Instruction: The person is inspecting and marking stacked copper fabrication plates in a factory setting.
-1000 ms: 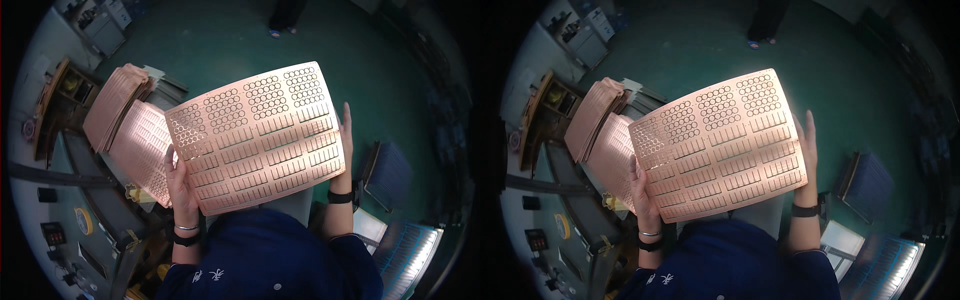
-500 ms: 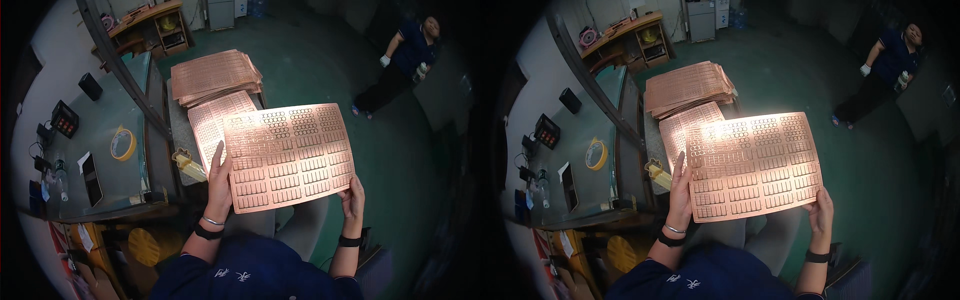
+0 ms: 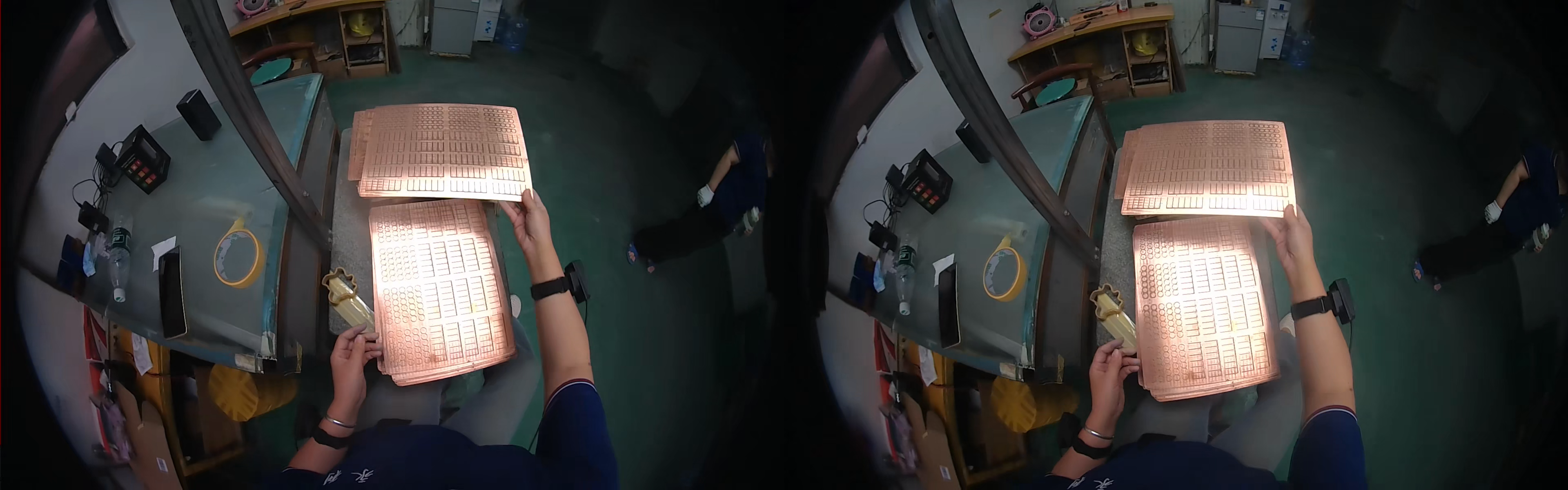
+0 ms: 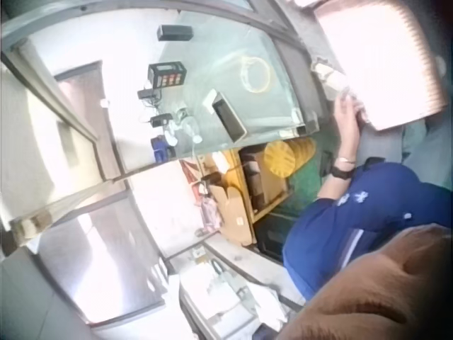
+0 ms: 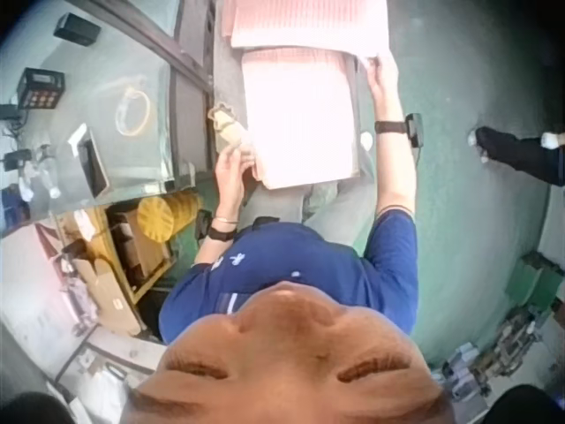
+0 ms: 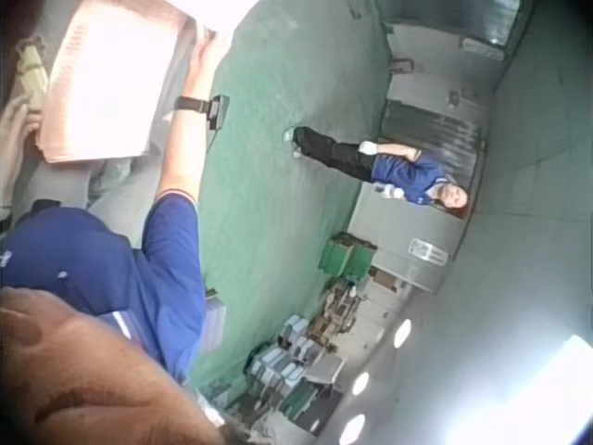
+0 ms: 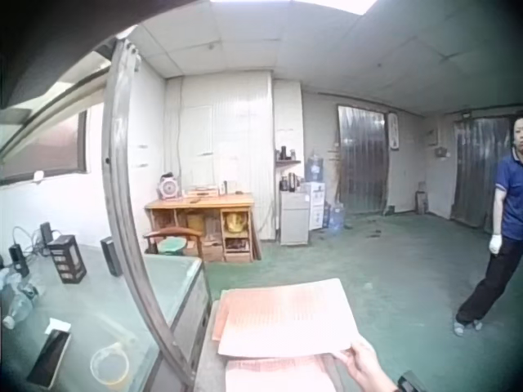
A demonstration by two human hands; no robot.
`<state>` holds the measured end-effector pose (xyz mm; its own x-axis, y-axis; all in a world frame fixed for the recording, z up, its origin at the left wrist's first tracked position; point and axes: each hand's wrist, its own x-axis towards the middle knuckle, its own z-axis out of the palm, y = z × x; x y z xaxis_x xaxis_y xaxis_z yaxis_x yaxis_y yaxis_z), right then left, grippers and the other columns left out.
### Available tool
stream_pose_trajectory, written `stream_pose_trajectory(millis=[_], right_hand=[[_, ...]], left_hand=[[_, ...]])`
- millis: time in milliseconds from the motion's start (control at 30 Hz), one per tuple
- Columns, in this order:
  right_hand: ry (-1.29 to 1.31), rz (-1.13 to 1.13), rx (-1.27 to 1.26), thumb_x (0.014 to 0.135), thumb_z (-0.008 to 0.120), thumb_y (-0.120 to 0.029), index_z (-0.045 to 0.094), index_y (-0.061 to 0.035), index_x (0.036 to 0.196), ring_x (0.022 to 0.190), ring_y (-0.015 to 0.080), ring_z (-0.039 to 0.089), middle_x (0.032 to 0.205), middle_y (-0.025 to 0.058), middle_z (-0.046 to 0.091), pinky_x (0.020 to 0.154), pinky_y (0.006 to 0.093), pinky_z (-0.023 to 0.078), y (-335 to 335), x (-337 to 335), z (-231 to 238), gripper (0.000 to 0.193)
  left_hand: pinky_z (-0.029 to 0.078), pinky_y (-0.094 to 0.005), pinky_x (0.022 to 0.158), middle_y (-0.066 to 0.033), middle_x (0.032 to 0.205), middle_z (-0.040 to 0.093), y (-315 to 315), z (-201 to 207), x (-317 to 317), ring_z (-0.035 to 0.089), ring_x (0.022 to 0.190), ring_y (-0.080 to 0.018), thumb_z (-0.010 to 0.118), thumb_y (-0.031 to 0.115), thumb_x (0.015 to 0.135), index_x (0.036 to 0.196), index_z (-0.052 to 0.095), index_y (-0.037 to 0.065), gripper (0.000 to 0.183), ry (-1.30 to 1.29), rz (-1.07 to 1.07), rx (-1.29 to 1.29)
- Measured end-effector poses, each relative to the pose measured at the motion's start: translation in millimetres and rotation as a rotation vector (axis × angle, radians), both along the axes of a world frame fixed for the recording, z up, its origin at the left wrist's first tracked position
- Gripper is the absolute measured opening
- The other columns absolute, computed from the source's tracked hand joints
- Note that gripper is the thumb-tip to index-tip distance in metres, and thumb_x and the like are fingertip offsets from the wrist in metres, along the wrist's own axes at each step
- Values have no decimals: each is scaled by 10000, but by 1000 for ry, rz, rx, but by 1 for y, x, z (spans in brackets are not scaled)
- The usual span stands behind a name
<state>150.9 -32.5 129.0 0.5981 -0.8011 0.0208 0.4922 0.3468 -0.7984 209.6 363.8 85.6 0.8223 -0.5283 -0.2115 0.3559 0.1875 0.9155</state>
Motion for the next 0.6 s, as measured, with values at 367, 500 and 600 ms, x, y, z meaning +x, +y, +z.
stream_pose_trajectory(millis=[367, 500, 600], right_hand=[[190, -6, 21, 975, 394, -152, 457, 90, 1186, 999, 268, 592, 1115, 172, 548, 861, 322, 547, -45, 108, -30, 327], [653, -23, -280, 914, 533, -197, 556, 72, 1103, 908, 222, 631, 909, 138, 638, 713, 265, 525, -58, 92, -24, 329], [1071, -323, -976, 877, 555, -164, 539, 60, 1153, 897, 235, 632, 938, 175, 644, 750, 312, 509, -77, 73, -29, 357]], left_hand=[[512, -240, 723, -105, 958, 618, 10, 3, 11, 610, 800, -127, 465, 122, 952, 1117, 518, -23, 226, 5, -9, 142], [511, -240, 726, -100, 953, 616, 11, -1, 14, 604, 798, -123, 473, 117, 947, 1115, 521, -24, 224, -5, 5, 160], [510, -241, 735, -99, 954, 609, 6, -4, 17, 600, 802, -123, 481, 113, 944, 1119, 520, -27, 228, 4, -3, 144]])
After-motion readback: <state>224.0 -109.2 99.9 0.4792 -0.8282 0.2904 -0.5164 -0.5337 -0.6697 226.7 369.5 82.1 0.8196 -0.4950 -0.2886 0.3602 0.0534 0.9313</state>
